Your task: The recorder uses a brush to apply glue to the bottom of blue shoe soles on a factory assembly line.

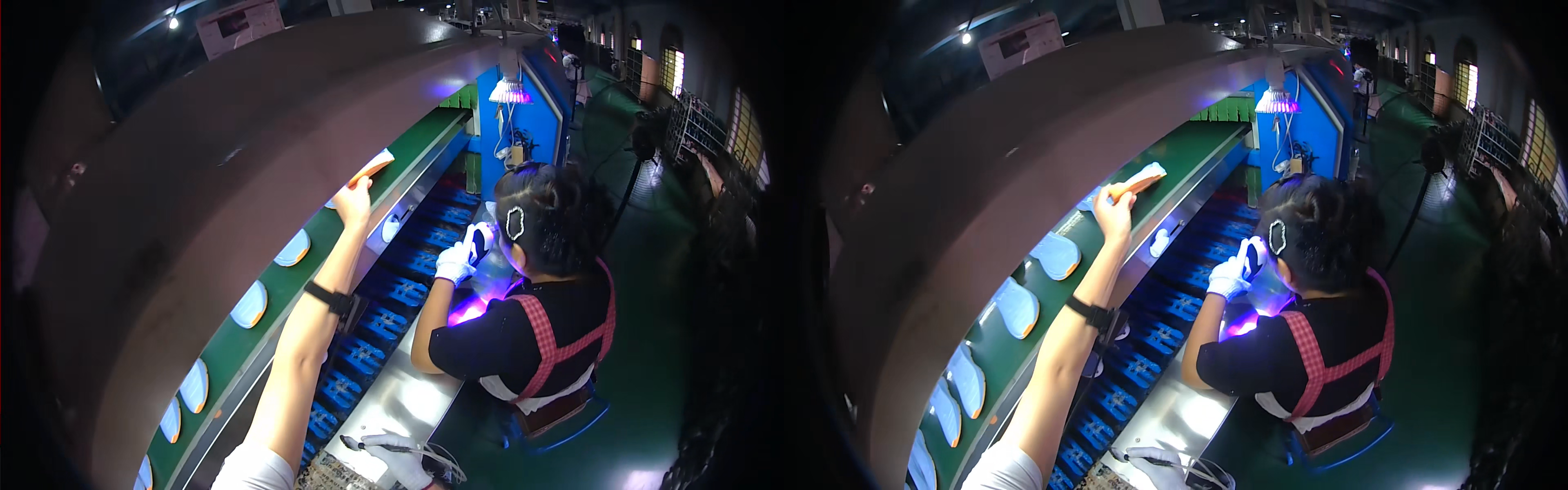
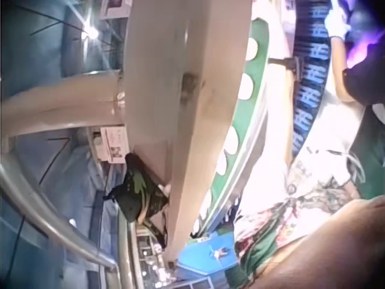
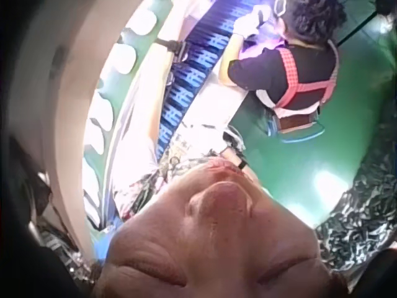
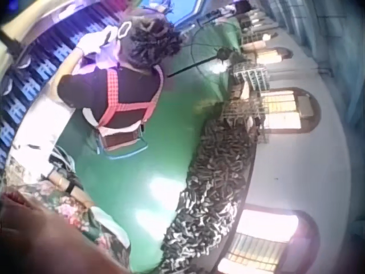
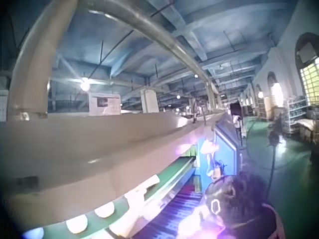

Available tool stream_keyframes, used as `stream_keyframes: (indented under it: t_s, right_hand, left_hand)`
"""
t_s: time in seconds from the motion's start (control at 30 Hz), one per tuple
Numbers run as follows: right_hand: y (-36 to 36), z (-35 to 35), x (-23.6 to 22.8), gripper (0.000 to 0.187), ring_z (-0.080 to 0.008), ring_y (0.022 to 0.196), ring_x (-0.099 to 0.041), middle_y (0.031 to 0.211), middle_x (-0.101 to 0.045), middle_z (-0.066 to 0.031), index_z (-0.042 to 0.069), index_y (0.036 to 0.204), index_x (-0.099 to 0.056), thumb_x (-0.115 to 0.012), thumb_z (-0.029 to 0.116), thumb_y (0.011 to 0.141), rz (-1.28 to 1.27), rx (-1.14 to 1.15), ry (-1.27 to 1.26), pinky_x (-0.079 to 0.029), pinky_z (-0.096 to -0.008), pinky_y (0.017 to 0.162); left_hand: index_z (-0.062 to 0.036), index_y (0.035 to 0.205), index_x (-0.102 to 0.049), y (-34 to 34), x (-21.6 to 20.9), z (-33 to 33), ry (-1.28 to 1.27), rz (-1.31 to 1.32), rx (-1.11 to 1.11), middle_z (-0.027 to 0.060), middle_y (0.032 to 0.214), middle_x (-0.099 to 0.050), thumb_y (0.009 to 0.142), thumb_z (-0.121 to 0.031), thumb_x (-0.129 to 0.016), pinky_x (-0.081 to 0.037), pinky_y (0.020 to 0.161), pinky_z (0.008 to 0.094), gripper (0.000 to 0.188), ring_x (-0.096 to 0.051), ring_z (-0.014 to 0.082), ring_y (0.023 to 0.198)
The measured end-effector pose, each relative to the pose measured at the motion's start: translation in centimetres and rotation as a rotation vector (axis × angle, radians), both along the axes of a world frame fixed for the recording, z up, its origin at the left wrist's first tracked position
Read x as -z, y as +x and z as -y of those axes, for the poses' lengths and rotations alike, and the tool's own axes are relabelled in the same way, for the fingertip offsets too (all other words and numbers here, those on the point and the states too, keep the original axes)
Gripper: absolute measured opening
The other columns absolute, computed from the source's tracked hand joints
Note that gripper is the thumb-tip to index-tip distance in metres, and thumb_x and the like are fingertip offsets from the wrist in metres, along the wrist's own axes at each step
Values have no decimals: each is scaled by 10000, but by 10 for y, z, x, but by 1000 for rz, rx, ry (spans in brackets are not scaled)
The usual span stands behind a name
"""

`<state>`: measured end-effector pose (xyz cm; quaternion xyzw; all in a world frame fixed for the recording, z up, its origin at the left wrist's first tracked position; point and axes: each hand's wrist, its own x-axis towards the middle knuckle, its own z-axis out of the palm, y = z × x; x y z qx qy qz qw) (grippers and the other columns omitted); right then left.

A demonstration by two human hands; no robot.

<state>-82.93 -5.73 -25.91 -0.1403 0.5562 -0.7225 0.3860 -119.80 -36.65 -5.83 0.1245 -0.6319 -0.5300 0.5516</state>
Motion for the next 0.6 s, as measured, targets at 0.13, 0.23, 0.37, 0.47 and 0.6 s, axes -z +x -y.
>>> stream_keyframes:
  t_s: [0.13, 0.23, 0.37, 0.47, 0.6]
  right_hand:
    - [32, 5, -4, 151, -133, 950, -699, 1035, -766, -82, -8, 1032, -779, -745, 35, 891, -59, 22, -31, -555, -255, 876]
    - [51, 4, -4, 156, -121, 947, -704, 1029, -771, -60, -5, 1057, -768, -727, 74, 928, -16, -24, -56, -561, -252, 878]
    - [87, 8, -27, 170, -116, 936, -707, 1014, -778, -60, 1, 1049, -777, -745, 73, 898, -152, -109, 18, -561, -269, 883]
    - [115, 8, -36, 155, -132, 936, -712, 1012, -782, -69, 9, 1046, -782, -733, 74, 914, -252, -110, 18, -563, -270, 876]
    - [155, 16, -13, 171, -108, 912, -699, 984, -785, -61, 18, 1045, -790, -746, 55, 885, -238, -110, 39, -559, -260, 840]
  left_hand:
    - [20, 1207, -568, 110, -13, -18, 246, -250, 341, 122, 1251, -529, 909, 52, -643, -601, 935, 349, 309, -639, 219, 1087]
    - [4, 1225, -540, 211, 5, -43, 261, -281, 500, 129, 1274, -525, 950, -9, -625, -551, 1031, 414, 288, -596, 242, 1175]
    - [-40, 1134, -529, 371, 26, -64, 52, -176, 400, 116, 1236, -510, 906, -201, -659, -414, 1081, 416, 307, -508, 225, 1213]
    - [-65, 1038, -489, 473, 53, -64, -175, -135, 75, 132, 1195, -507, 837, -294, -722, -364, 1045, 389, 384, -490, 235, 1160]
    - [-73, 1022, -460, 601, 59, -48, -209, -69, -213, 165, 1219, -549, 856, -294, -711, -372, 1071, 419, 373, -518, 267, 1168]
